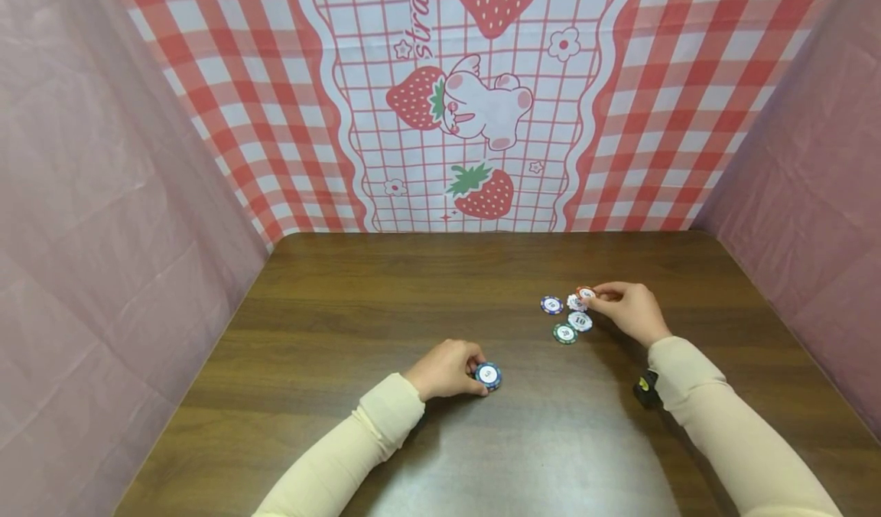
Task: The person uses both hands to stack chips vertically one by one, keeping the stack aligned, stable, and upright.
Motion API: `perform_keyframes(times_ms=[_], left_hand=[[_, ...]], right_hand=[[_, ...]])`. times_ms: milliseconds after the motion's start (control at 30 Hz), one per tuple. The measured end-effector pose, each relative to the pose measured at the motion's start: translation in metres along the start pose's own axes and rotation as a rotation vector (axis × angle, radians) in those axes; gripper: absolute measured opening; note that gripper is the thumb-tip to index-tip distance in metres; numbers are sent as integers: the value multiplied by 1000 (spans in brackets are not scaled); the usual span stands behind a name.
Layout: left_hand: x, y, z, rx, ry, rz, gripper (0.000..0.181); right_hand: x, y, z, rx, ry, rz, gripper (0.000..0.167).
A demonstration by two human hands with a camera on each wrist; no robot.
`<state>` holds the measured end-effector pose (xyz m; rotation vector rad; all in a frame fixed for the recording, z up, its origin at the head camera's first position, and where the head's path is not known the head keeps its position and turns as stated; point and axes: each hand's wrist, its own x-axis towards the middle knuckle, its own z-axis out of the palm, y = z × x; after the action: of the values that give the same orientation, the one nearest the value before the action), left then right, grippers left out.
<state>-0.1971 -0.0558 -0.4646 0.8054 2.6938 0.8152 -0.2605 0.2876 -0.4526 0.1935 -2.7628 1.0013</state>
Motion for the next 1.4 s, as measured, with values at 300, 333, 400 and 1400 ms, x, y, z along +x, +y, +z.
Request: perform_keyframes(times_ms=[300,333,400,1400], left_hand=[[0,1,-1,6,-2,-4,33],[0,1,0,8,-2,-3,33],[0,0,0,9,-2,-2,33],[1,2,-1,3,-2,11,33]], right_hand=[[-6,-23,10,46,-50,-47,37],[-7,-26,12,48,-56,-57,37],[-8,-32,14,50,-65,-75,36],[-42,-91,61,157,-270,-325,28]])
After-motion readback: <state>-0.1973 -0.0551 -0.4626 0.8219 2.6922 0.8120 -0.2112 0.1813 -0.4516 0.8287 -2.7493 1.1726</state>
